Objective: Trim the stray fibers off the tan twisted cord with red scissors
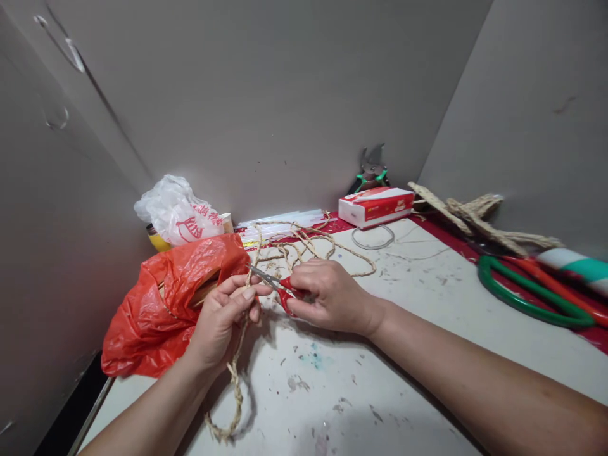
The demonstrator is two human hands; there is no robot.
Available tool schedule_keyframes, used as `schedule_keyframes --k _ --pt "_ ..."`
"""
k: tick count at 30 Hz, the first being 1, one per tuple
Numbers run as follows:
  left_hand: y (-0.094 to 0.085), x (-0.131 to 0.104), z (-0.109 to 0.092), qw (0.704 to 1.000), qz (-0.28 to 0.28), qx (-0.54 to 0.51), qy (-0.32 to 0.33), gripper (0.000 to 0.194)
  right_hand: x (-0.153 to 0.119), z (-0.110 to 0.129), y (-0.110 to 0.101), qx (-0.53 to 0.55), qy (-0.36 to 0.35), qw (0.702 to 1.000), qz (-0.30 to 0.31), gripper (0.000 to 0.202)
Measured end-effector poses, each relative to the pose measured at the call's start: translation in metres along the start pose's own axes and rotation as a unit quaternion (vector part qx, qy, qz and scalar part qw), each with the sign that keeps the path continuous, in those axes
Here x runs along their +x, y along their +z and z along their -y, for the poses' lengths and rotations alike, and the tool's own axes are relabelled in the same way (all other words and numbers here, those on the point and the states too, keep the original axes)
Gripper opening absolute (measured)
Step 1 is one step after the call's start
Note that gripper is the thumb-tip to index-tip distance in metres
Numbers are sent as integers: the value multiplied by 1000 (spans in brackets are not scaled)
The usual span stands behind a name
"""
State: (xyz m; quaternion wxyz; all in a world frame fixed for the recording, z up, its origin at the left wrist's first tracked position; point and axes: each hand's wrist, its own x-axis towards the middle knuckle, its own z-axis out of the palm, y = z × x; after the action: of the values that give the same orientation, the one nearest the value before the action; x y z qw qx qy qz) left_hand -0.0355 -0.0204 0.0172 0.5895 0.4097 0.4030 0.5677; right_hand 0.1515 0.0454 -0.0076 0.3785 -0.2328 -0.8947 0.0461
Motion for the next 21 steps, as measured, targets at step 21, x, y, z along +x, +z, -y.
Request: schedule_keyframes --k 21 --pt "-5 3 4 992 -91 75 36 26 4 6 -9 -118 28 992 43 23"
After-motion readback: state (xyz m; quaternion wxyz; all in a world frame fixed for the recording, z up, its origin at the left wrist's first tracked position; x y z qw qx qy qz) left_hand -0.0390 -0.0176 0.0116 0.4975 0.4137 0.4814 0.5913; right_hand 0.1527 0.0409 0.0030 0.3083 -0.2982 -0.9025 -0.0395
